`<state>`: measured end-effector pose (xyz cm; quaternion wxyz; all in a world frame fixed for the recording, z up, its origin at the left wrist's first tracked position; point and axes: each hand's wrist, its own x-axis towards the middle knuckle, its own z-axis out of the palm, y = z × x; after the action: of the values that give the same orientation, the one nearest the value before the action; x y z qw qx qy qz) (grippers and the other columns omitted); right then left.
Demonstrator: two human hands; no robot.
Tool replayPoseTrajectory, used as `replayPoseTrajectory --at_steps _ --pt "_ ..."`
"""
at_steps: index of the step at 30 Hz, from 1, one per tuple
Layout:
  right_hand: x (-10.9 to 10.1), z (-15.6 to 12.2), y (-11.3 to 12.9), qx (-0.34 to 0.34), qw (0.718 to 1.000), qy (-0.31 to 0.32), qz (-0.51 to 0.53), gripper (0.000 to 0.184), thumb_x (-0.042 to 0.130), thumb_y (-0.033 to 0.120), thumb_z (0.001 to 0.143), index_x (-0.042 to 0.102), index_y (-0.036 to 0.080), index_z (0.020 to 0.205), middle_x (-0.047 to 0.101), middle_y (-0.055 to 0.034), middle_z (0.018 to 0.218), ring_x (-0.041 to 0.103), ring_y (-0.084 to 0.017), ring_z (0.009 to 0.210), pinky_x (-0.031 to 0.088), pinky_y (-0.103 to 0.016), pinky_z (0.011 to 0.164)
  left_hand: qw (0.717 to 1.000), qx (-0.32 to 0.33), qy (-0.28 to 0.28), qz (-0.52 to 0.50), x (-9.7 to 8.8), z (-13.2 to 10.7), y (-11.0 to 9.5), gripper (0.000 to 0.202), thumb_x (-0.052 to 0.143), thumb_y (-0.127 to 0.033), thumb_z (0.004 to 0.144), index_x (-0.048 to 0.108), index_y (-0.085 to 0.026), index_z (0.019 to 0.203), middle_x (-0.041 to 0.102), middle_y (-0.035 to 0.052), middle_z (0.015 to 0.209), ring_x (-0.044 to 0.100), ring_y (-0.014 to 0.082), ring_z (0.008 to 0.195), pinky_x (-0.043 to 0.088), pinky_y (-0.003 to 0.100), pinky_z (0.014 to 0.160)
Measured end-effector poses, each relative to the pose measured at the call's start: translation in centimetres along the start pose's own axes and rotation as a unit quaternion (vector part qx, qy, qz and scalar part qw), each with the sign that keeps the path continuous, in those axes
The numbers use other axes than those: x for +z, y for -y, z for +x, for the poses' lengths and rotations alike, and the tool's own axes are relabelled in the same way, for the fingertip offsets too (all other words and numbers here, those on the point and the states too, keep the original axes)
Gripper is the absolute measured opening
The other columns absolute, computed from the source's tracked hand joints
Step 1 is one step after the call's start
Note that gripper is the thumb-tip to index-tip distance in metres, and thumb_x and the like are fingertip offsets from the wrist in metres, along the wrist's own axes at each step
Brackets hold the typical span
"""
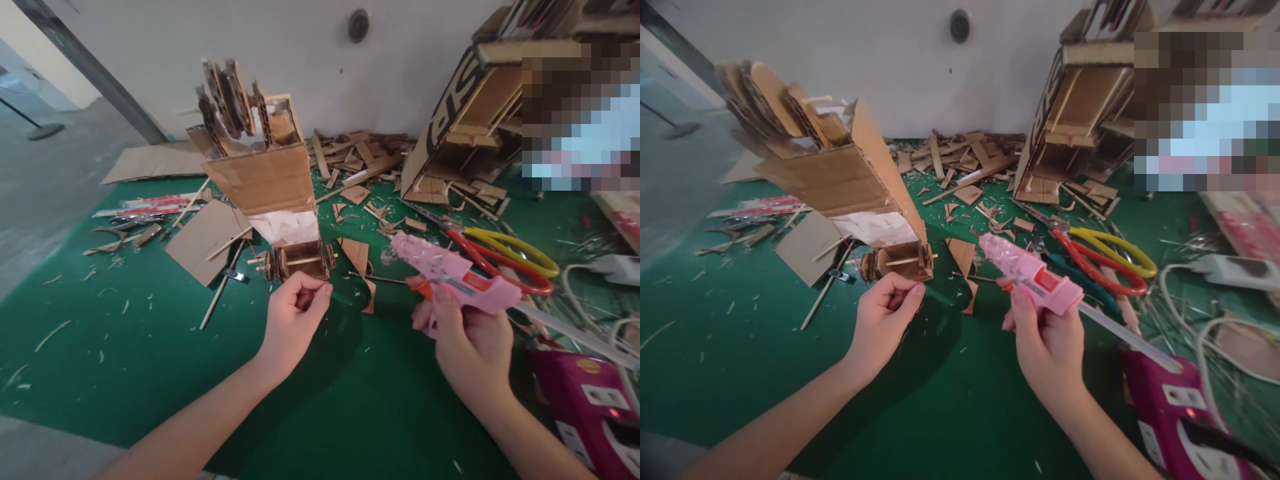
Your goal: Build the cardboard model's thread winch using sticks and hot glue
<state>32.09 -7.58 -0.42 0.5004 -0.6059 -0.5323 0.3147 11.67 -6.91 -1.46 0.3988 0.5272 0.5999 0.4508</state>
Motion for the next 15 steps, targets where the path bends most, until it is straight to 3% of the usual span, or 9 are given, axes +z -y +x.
replayPoseTrajectory --at_steps 3,8,12,15 --pt "0.0 1.2 1.1 -0.019 0.999 -0.008 -0.05 0.031 0.052 0.045 0.09 0.065 0.018 0.097 0.058 -0.0014 0.061 0.052 -0.014 0.05 0.041 -0.027 0.046 1.0 0.001 -0.005 0.002 0.0 -0.1 0.2 0.02 0.059 -0.035 0.084 0.056 -0.018 0.074 0.048 -0.004 0.056 0.042 0.0085 0.052 0.033 0.021 0.049" --pt "1.2 4.1 2.2 -0.112 0.984 0.075 -0.117 0.025 0.051 0.037 0.091 0.06 0.018 0.105 0.066 -0.0111 0.097 0.062 -0.024 0.084 0.048 -0.034 0.07 0.999 0.017 -0.028 0.04 -0.3 -0.4 0.4 0.021 0.059 -0.035 0.084 0.058 -0.018 0.073 0.041 -0.0058 0.053 0.038 0.0087 0.051 0.032 0.021 0.05" --pt "3.1 6.6 0.8 -0.13 0.969 0.116 -0.175 0.02 0.047 0.033 0.091 0.06 0.02 0.099 0.066 -0.0109 0.094 0.06 -0.026 0.084 0.046 -0.038 0.072 0.997 0.024 -0.031 0.061 -0.6 -0.6 0.3 0.021 0.059 -0.035 0.084 0.059 -0.018 0.072 0.035 -0.0065 0.052 0.033 0.0087 0.05 0.03 0.022 0.049" --pt "4.4 7.9 -0.8 -0.116 0.96 0.077 -0.242 0.02 0.046 0.034 0.089 0.059 0.02 0.096 0.065 -0.0129 0.095 0.057 -0.031 0.091 0.043 -0.044 0.076 0.997 0.027 -0.032 0.068 -0.6 -0.6 0.2 0.021 0.059 -0.036 0.084 0.062 -0.018 0.075 0.035 -0.0063 0.051 0.033 0.0088 0.05 0.029 0.022 0.048"
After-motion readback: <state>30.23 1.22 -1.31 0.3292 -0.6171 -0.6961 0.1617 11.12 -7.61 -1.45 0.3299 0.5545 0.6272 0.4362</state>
